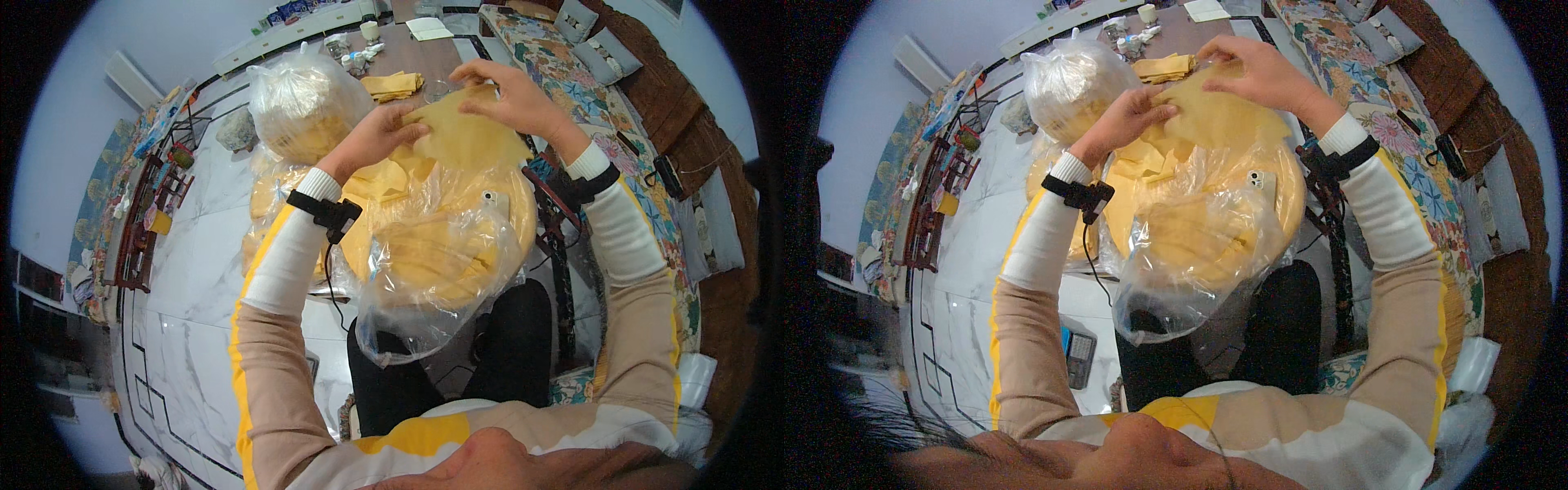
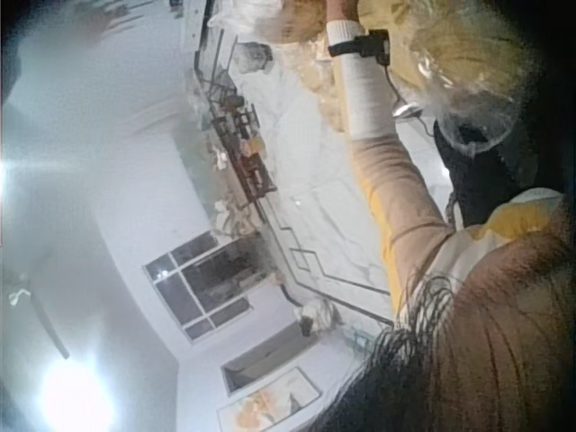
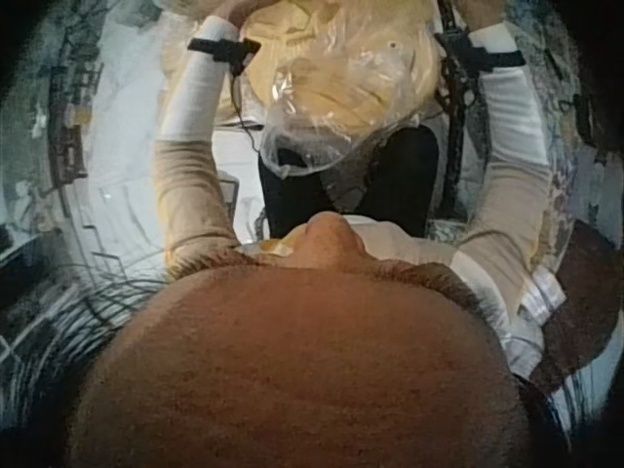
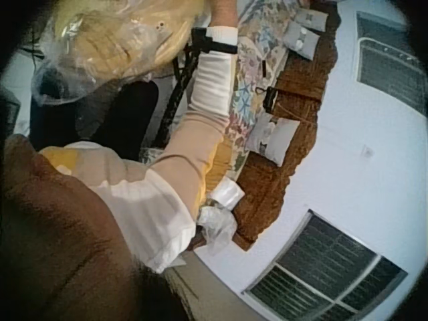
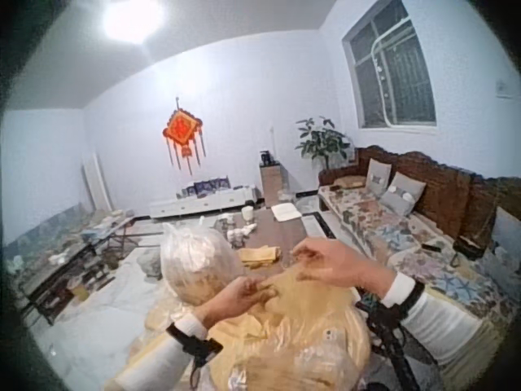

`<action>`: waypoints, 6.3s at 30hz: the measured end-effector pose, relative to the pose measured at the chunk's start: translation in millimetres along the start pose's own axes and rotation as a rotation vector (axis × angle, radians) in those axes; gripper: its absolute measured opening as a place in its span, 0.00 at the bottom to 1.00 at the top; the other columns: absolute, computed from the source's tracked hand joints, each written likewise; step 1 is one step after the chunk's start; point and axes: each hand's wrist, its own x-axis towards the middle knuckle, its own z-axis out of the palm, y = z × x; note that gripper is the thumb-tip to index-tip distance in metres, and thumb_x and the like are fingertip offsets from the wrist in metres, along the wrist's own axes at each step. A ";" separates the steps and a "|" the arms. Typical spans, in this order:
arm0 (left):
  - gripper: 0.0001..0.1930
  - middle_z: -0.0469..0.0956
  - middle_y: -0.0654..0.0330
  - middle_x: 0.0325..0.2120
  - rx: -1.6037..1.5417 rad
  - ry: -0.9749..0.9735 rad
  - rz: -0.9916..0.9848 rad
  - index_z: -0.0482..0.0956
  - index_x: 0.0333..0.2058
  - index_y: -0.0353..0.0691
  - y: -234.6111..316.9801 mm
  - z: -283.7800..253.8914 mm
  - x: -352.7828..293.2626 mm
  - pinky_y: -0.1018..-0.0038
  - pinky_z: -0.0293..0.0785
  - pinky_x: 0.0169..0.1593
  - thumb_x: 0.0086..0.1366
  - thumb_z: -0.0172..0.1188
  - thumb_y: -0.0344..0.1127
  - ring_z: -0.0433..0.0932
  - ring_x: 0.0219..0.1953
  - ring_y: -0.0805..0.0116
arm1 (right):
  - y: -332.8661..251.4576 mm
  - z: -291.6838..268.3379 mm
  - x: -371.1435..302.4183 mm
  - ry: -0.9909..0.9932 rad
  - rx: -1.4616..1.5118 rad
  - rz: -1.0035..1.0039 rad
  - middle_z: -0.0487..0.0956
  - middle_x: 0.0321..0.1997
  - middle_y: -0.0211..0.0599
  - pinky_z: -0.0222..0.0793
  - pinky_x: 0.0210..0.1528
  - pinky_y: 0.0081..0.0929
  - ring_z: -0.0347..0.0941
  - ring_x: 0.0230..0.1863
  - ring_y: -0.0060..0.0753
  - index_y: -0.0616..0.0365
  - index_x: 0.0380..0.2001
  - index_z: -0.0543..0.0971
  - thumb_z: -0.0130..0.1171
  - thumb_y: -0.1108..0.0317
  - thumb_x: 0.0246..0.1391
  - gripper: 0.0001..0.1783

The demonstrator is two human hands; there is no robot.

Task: The person folds thin yellow sheets by hand, stacks them, places them into clear plastic bags, and weighs the bags on a digital scale. The person repeats this process multiple times, handling the sheets and bags directly.

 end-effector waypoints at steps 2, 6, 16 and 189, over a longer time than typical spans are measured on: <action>0.21 0.84 0.73 0.38 0.085 -0.012 0.035 0.83 0.62 0.32 16.7 3.9 -4.4 0.79 0.77 0.45 0.82 0.65 0.44 0.77 0.40 0.83 | -14.3 1.9 0.4 -0.011 -0.113 -0.174 0.86 0.50 0.44 0.78 0.56 0.37 0.84 0.49 0.42 0.58 0.59 0.82 0.76 0.52 0.63 0.29; 0.20 0.86 0.72 0.41 0.101 -0.088 -0.012 0.84 0.58 0.31 53.0 10.6 -10.3 0.79 0.78 0.46 0.82 0.66 0.44 0.79 0.40 0.83 | -43.8 11.5 0.5 -0.182 -0.098 -0.139 0.87 0.51 0.47 0.78 0.53 0.40 0.85 0.49 0.46 0.59 0.58 0.84 0.76 0.48 0.62 0.31; 0.22 0.87 0.71 0.42 -0.235 -0.217 -0.334 0.86 0.58 0.35 115.8 40.0 -60.0 0.80 0.79 0.45 0.85 0.59 0.50 0.81 0.40 0.84 | -78.0 -53.0 -31.2 -0.288 -0.017 0.087 0.87 0.39 0.44 0.79 0.48 0.40 0.85 0.44 0.50 0.60 0.44 0.87 0.75 0.54 0.63 0.20; 0.22 0.86 0.54 0.57 -0.752 0.850 -0.322 0.78 0.63 0.33 114.8 275.4 -306.5 0.66 0.84 0.60 0.74 0.71 0.26 0.87 0.56 0.64 | -267.3 107.5 -271.0 0.474 0.833 0.660 0.84 0.56 0.34 0.77 0.53 0.22 0.80 0.49 0.19 0.64 0.38 0.84 0.68 0.75 0.65 0.04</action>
